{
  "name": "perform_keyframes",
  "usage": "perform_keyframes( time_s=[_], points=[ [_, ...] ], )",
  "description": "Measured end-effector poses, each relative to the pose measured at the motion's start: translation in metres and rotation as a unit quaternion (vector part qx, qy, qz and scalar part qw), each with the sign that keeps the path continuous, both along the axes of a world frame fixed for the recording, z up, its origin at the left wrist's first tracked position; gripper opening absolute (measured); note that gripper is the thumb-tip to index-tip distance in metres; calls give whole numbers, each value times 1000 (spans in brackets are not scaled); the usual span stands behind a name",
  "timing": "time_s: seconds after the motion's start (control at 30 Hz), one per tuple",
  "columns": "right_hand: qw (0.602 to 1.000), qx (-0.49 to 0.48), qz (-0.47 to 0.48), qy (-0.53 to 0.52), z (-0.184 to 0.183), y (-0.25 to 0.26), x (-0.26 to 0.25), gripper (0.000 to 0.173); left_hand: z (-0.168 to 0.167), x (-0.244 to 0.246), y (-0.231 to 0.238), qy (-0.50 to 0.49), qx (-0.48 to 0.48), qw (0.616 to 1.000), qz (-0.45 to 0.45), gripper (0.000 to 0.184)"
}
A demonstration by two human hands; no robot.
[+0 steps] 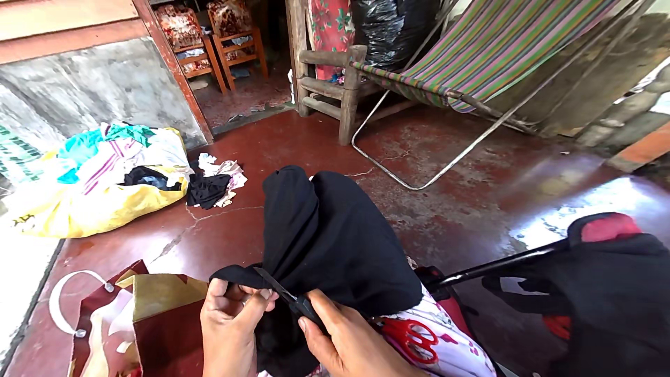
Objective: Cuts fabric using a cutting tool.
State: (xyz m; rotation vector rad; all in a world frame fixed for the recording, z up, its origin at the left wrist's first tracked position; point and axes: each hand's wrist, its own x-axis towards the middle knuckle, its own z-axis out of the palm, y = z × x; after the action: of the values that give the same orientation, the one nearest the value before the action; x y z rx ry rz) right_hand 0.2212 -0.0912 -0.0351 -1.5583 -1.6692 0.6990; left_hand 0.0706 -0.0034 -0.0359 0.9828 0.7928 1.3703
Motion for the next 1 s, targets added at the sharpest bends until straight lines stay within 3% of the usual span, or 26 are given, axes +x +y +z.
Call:
perform_keyframes(
  time_s=[0.67,0.83,1.0],
  points=[
    [999,17,0,-30,-10,6,3,26,-2,2,0,25,4,1000,18,34],
    [999,7,-5,-35,-14,7,4,27,-5,1,0,20,-17,1000,-8,23],
    [1000,-3,-23,-18,-16,7,6,29,-14,5,3,-52,-76,996,-16,8]
  ],
)
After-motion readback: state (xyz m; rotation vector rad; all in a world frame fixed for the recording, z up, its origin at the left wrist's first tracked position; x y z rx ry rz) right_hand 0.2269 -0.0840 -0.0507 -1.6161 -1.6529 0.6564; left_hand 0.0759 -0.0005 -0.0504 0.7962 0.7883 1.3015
